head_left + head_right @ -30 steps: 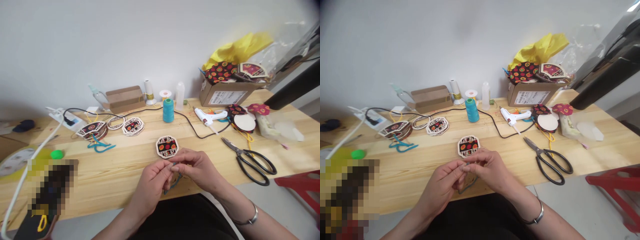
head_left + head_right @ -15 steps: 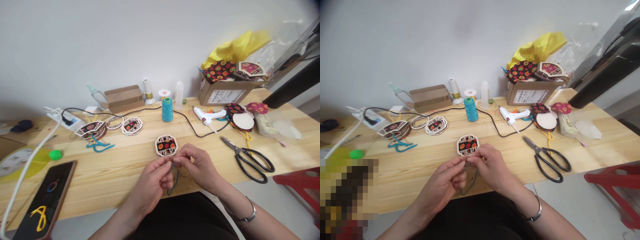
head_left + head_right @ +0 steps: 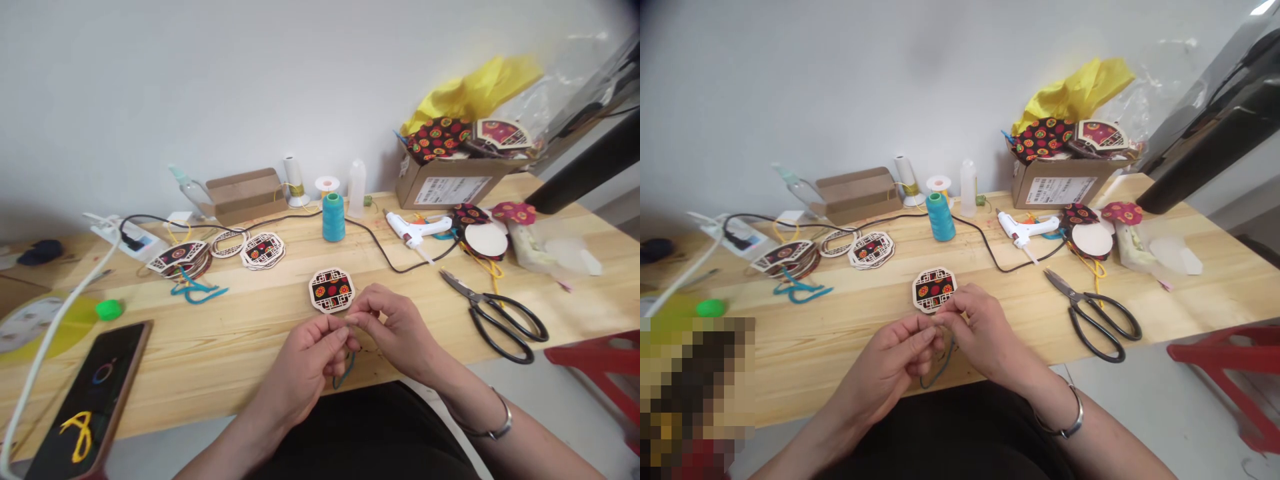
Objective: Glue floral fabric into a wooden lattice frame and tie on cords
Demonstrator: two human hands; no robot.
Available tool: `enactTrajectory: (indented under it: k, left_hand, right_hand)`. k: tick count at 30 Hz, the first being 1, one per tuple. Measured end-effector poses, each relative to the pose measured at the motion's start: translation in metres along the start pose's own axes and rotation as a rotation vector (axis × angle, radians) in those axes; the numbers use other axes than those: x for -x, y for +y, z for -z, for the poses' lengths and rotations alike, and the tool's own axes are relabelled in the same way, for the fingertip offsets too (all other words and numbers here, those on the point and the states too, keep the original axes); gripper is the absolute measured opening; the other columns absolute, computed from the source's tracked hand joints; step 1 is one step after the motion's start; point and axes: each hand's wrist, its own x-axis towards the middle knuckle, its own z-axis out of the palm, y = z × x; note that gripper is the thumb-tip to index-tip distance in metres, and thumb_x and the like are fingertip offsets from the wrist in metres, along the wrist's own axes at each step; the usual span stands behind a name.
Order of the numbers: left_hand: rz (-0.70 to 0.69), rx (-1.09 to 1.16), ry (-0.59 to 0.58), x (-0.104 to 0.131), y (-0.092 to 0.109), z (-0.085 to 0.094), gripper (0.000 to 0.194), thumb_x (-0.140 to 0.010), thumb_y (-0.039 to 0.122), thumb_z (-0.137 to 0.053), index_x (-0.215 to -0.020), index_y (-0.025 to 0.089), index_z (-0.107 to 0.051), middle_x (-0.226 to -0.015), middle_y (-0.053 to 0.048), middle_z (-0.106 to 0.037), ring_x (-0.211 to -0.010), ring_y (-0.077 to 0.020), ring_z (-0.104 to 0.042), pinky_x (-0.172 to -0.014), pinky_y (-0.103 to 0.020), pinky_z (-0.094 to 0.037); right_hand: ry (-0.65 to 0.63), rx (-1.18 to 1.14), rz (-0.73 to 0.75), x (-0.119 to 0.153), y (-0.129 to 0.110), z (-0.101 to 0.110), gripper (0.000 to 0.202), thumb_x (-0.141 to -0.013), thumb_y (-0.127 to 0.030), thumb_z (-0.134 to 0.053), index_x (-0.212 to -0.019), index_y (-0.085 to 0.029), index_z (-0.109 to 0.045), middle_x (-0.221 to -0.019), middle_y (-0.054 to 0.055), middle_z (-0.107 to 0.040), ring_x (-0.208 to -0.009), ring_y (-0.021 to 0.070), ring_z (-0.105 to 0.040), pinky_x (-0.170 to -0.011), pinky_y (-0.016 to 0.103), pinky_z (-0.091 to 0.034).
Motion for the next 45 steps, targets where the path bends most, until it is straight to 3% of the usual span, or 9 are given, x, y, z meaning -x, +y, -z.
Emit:
enactTrajectory:
  k: [6, 13, 21, 25, 30, 36, 39, 42, 45]
  left_hand:
    - [-0.055, 0.025, -0.005, 0.005, 0.010, 0.006, 0.018, -0.076, 0.025, -0.068, -0.068, 0.012, -0.060, -0.063, -0.001, -0.060, -0.045, -0.0033, -0.035, -0.045, -0.018, -0.025]
    - [-0.074, 0.098, 0.012, 0.012, 0.021, 0.010, 0.016, -0.075, 0.021, -0.070, -0.067, 0.011, -0.061, -0.061, -0.001, -0.059, -0.047, -0.0033, -0.036, -0.045, -0.017, -0.027]
    - [-0.098, 0.145, 0.024, 0.011, 0.020, 0.012, 0.014, -0.077, 0.020, -0.069, -0.068, 0.011, -0.063, -0.063, -0.001, -0.058, -0.048, -0.0032, -0.037, -0.044, -0.015, -0.026]
    - [-0.142, 0.173, 0.083, 0.011, 0.021, 0.015, 0.013, -0.075, 0.020, -0.071, -0.068, 0.011, -0.065, -0.063, 0.000, -0.057, -0.049, -0.0032, -0.036, -0.044, -0.015, -0.028]
    - [-0.149, 0.212, 0.126, 0.005, 0.018, 0.014, 0.014, -0.074, 0.022, -0.072, -0.068, 0.012, -0.064, -0.065, -0.001, -0.057, -0.050, -0.0034, -0.035, -0.044, -0.014, -0.028]
    - [-0.083, 0.216, 0.077, 0.002, 0.010, 0.007, 0.016, -0.075, 0.021, -0.071, -0.067, 0.010, -0.064, -0.064, -0.001, -0.056, -0.047, -0.0024, -0.030, -0.043, -0.015, -0.026]
    - [-0.058, 0.237, 0.053, -0.001, 0.006, 0.004, 0.015, -0.077, 0.020, -0.070, -0.068, 0.008, -0.064, -0.067, -0.004, -0.061, -0.047, -0.0019, -0.030, -0.043, -0.015, -0.026]
    - [-0.032, 0.298, 0.050, -0.006, 0.005, 0.002, 0.012, -0.077, 0.017, -0.070, -0.073, 0.007, -0.065, -0.076, -0.007, -0.064, -0.046, -0.0006, -0.027, -0.043, -0.015, -0.025]
    - [-0.038, 0.393, 0.049, -0.010, 0.005, 0.002, 0.010, -0.075, 0.015, -0.071, -0.071, 0.007, -0.065, -0.063, 0.001, -0.054, -0.046, -0.0009, -0.026, -0.042, -0.014, -0.024]
  right_hand:
    - [0.075, 0.136, 0.041, -0.003, 0.012, 0.015, 0.011, -0.085, -0.019, -0.058, -0.077, -0.018, -0.066, -0.076, 0.004, -0.063, -0.076, 0.0163, -0.057, -0.070, 0.030, -0.046]
    - [-0.241, 0.506, 0.251, 0.004, 0.018, 0.012, 0.015, -0.087, -0.012, -0.052, -0.087, -0.018, -0.066, -0.088, 0.006, -0.062, -0.086, 0.0192, -0.047, -0.076, 0.033, -0.043]
    - [-0.340, 0.731, 0.375, 0.007, 0.029, -0.006, 0.007, -0.084, -0.013, -0.057, -0.078, -0.017, -0.058, -0.086, 0.006, -0.060, -0.088, 0.0219, -0.044, -0.073, 0.036, -0.037]
    - [-0.227, 0.498, 0.277, 0.003, 0.029, 0.001, 0.016, -0.085, -0.007, -0.048, -0.074, -0.016, -0.055, -0.082, 0.007, -0.059, -0.086, 0.0203, -0.046, -0.076, 0.034, -0.041]
    - [0.042, -0.079, -0.086, -0.002, 0.023, 0.015, 0.012, -0.084, -0.015, -0.051, -0.072, -0.017, -0.054, -0.087, 0.006, -0.062, -0.084, 0.0173, -0.057, -0.078, 0.033, -0.045]
    - [0.152, -0.413, -0.389, -0.011, 0.017, 0.014, 0.017, -0.084, -0.031, -0.052, -0.077, -0.017, -0.054, -0.055, 0.000, -0.059, -0.051, 0.0112, -0.051, -0.052, 0.024, -0.041]
    - [0.211, -0.246, -0.304, -0.012, 0.011, 0.006, 0.017, -0.085, -0.028, -0.052, -0.072, -0.017, -0.054, -0.053, -0.002, -0.053, -0.049, 0.0104, -0.047, -0.049, 0.023, -0.039]
    - [0.264, 0.040, -0.064, -0.003, 0.004, -0.006, 0.013, -0.087, -0.018, -0.049, -0.074, -0.018, -0.053, -0.064, 0.001, -0.057, -0.060, 0.0126, -0.053, -0.056, 0.025, -0.043]
    - [0.183, 0.272, 0.204, 0.013, 0.002, -0.019, 0.016, -0.089, -0.009, -0.043, -0.083, -0.018, -0.055, -0.080, 0.006, -0.062, -0.075, 0.0160, -0.058, -0.067, 0.029, -0.046]
